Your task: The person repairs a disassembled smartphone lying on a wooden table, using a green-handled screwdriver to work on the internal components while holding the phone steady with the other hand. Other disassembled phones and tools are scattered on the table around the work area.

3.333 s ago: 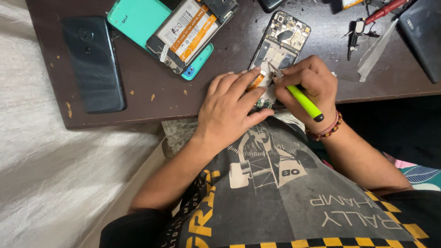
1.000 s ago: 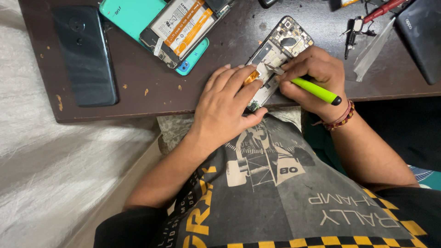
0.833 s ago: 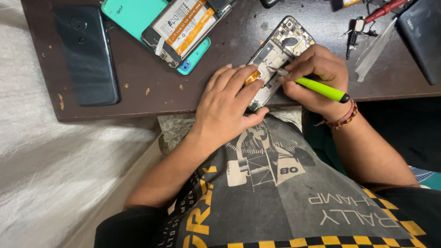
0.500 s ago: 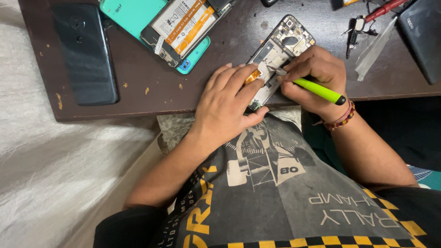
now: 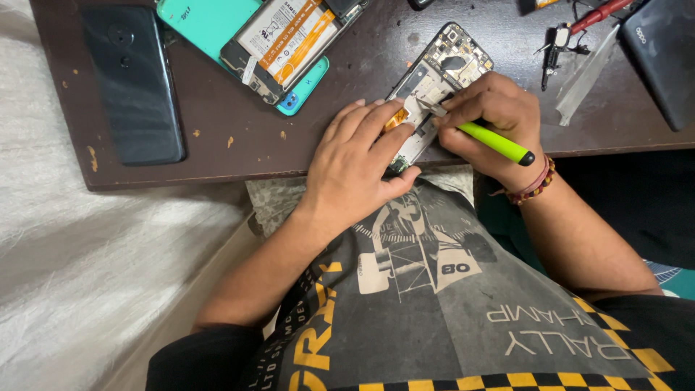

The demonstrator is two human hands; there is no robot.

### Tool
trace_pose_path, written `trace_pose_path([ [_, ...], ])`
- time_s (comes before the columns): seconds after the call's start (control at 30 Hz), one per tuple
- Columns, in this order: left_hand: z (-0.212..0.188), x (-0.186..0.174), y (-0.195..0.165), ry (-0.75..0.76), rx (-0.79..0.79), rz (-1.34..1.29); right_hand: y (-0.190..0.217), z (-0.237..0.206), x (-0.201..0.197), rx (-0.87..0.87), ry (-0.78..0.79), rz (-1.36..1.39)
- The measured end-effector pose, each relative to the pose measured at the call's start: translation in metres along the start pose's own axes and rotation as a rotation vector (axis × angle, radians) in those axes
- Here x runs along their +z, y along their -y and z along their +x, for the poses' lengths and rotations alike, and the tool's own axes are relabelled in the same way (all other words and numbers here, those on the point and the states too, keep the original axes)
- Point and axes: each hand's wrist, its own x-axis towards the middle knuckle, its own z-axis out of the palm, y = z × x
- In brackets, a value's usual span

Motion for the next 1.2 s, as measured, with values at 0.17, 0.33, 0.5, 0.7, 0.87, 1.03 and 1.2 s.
trace_pose_path([
  [0.17,0.0001,0.0007,0.0004,-0.002,0.002,-0.002,-0.0004,0.0002,0.0004,0.001,0.002,-0.016],
  [0.33,-0.0005,0.0012,0.001,-0.002,0.0,0.005,-0.0006,0.0004,0.0029,0.009,-0.008,-0.029],
  [0.5,-0.0009,0.0036,0.0038,0.004,0.008,0.025,-0.0012,0.0015,0.0058,-0.019,-0.03,-0.012],
  [0.7,-0.0012,0.0026,0.0034,-0.003,0.01,0.017,-0.0004,0.003,0.0065,-0.013,-0.023,-0.008],
  [0.87,-0.0015,0.0024,0.0025,0.002,0.0,0.015,-0.0005,0.0037,0.0064,-0.034,-0.025,-0.013],
  [1.03,-0.002,0.0019,0.0022,0.003,-0.004,0.011,-0.0006,0.0031,0.0049,-0.038,-0.027,0.046],
  [1.2,-0.0026,0.0027,0.0019,-0.001,0.001,0.008,-0.0002,0.0026,0.0046,-0.028,-0.022,0.052],
])
